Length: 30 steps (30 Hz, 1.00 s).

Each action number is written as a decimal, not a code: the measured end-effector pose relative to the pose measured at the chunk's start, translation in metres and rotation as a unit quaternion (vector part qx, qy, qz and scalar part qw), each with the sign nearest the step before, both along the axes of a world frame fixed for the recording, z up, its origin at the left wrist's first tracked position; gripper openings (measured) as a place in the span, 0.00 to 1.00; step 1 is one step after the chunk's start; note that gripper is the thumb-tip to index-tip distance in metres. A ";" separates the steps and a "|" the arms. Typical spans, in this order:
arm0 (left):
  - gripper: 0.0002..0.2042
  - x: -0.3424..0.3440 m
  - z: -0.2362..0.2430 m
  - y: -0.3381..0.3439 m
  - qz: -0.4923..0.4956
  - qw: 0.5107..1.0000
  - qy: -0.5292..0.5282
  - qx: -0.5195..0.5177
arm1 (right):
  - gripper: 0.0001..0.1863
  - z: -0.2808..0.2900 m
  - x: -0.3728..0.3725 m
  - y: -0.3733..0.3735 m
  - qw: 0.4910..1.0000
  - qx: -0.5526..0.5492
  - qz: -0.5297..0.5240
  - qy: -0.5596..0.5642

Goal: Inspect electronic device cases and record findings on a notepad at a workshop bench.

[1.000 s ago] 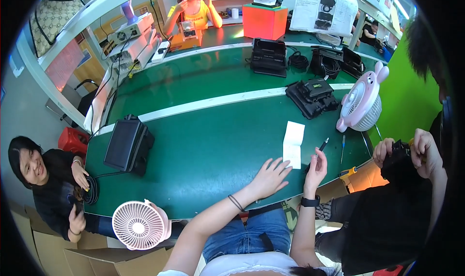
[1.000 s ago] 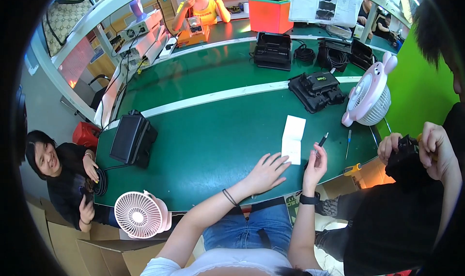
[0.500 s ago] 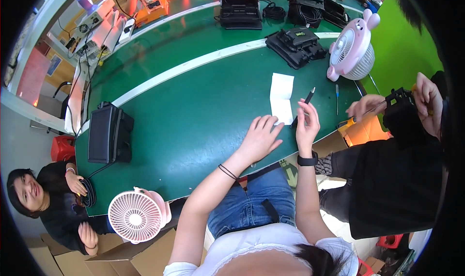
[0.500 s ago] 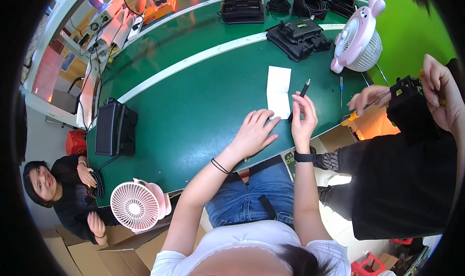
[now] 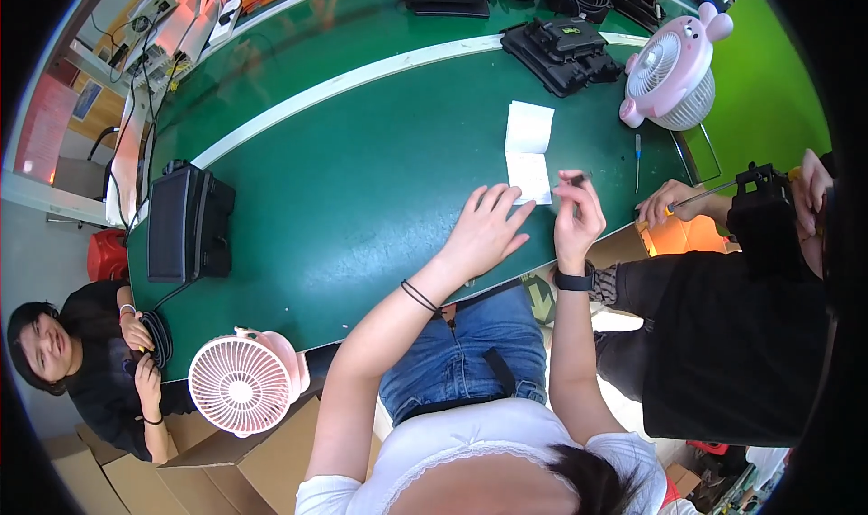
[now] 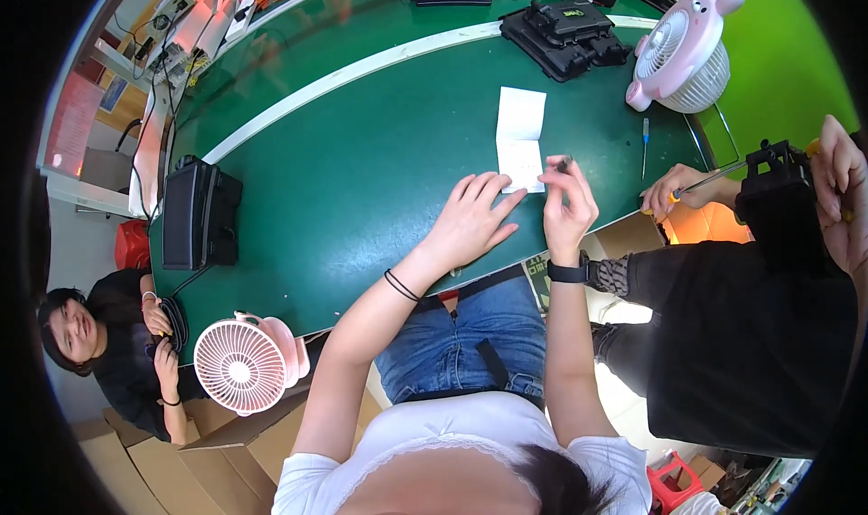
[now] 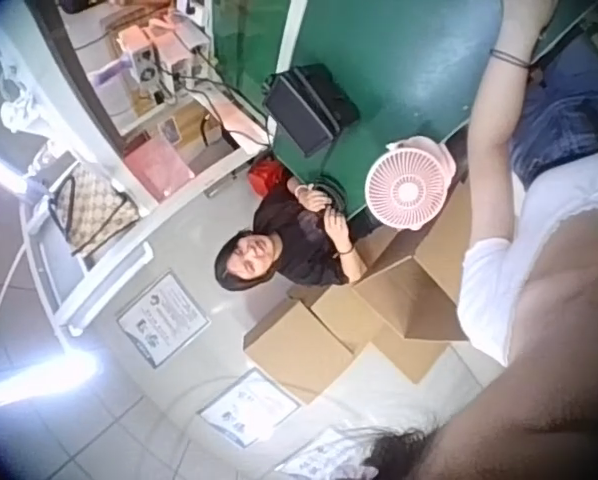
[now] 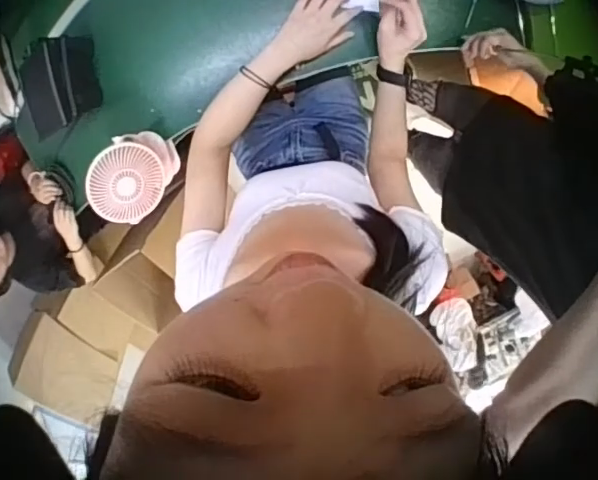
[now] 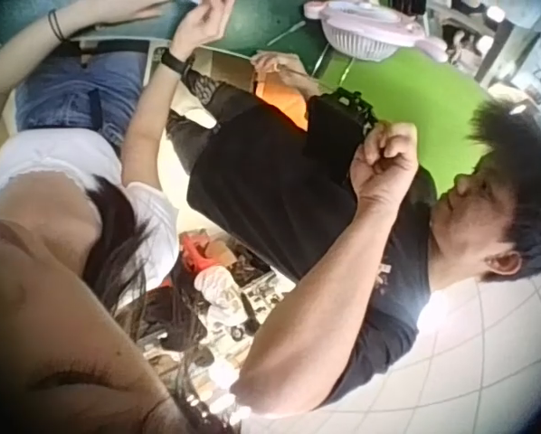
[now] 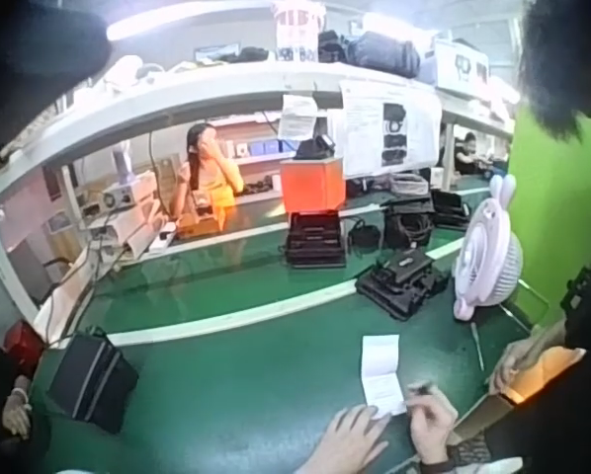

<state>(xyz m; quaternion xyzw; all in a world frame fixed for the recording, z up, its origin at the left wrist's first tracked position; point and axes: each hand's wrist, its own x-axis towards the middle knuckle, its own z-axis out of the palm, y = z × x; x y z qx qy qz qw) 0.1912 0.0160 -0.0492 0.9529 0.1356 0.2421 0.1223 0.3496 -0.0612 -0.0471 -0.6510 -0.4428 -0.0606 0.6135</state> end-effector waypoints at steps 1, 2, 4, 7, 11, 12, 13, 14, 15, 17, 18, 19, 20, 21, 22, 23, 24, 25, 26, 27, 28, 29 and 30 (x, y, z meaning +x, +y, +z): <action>0.24 0.000 0.000 -0.001 0.002 1.000 0.002 0.001 | 0.09 -0.002 0.000 -0.001 0.998 0.048 0.009 -0.024; 0.24 0.001 0.001 -0.002 0.003 1.000 0.002 -0.001 | 0.11 -0.002 0.001 0.000 0.999 0.046 -0.001 0.009; 0.24 0.003 0.003 0.000 0.001 1.000 0.009 0.008 | 0.10 0.003 0.006 0.002 1.000 -0.004 0.010 -0.027; 0.24 0.001 0.002 -0.001 0.003 1.000 0.013 0.006 | 0.13 0.002 0.002 0.000 0.999 -0.013 -0.021 -0.033; 0.24 0.002 -0.003 -0.001 0.011 1.000 0.006 0.010 | 0.17 -0.004 0.010 0.008 0.994 0.077 0.035 0.071; 0.25 0.003 -0.005 -0.001 0.013 1.000 0.005 0.002 | 0.33 -0.014 0.019 0.010 0.991 0.069 0.084 0.078; 0.25 0.002 -0.004 0.000 0.015 1.000 0.006 -0.005 | 0.33 -0.011 0.017 0.012 0.991 0.069 0.084 0.078; 0.25 0.001 -0.004 -0.001 0.016 1.000 0.006 -0.005 | 0.39 -0.009 0.015 0.014 0.978 0.112 0.140 0.102; 0.25 -0.001 -0.004 -0.002 0.029 1.000 0.010 -0.003 | 0.45 -0.007 0.012 0.015 0.960 0.153 0.196 0.127; 0.25 -0.001 0.000 -0.003 0.043 0.999 0.013 -0.001 | 0.42 -0.005 0.007 0.010 0.953 0.113 0.228 0.165; 0.24 -0.001 0.001 -0.003 0.044 0.999 0.023 -0.007 | 0.37 -0.010 0.008 0.006 0.955 0.075 0.226 0.179; 0.24 0.000 0.003 -0.004 0.044 0.998 0.033 -0.014 | 0.22 -0.021 0.019 -0.003 0.947 0.030 0.241 0.208; 0.24 0.001 0.004 -0.006 0.041 0.998 0.032 -0.016 | 0.16 -0.034 0.029 -0.007 0.952 0.022 0.245 0.184; 0.24 0.002 0.004 -0.006 0.039 0.999 0.031 -0.006 | 0.11 -0.047 0.039 -0.011 0.956 0.015 0.247 0.159; 0.23 -0.001 0.003 -0.005 0.043 0.999 0.033 0.004 | 0.14 -0.036 0.030 -0.008 0.947 -0.013 0.224 0.228; 0.23 -0.002 0.003 -0.004 0.043 0.999 0.033 0.002 | 0.17 -0.022 0.022 -0.004 0.933 -0.001 0.219 0.285; 0.23 -0.002 0.003 -0.004 0.041 0.998 0.038 0.002 | 0.19 -0.006 0.014 0.001 0.916 0.012 0.212 0.340; 0.22 -0.002 0.004 -0.004 0.036 0.998 0.042 0.002 | 0.17 0.013 0.001 0.009 0.901 0.048 0.193 0.385; 0.22 -0.001 0.003 -0.004 0.033 0.999 0.042 0.001 | 0.14 0.005 0.010 0.008 0.921 0.000 0.191 0.339; 0.21 0.000 0.001 -0.004 0.022 0.999 0.037 -0.008 | 0.12 -0.010 0.019 0.007 0.937 -0.048 0.188 0.291; 0.21 0.001 0.001 -0.004 0.012 0.999 0.033 -0.017 | 0.08 -0.016 0.019 0.010 0.961 -0.059 0.148 0.226; 0.21 0.002 0.001 -0.005 0.009 0.999 0.034 -0.018 | 0.08 -0.019 0.021 0.010 0.961 -0.060 0.145 0.226; 0.20 0.003 0.002 -0.005 0.012 0.999 0.032 -0.015 | 0.08 -0.022 0.023 0.011 0.961 -0.074 0.115 0.241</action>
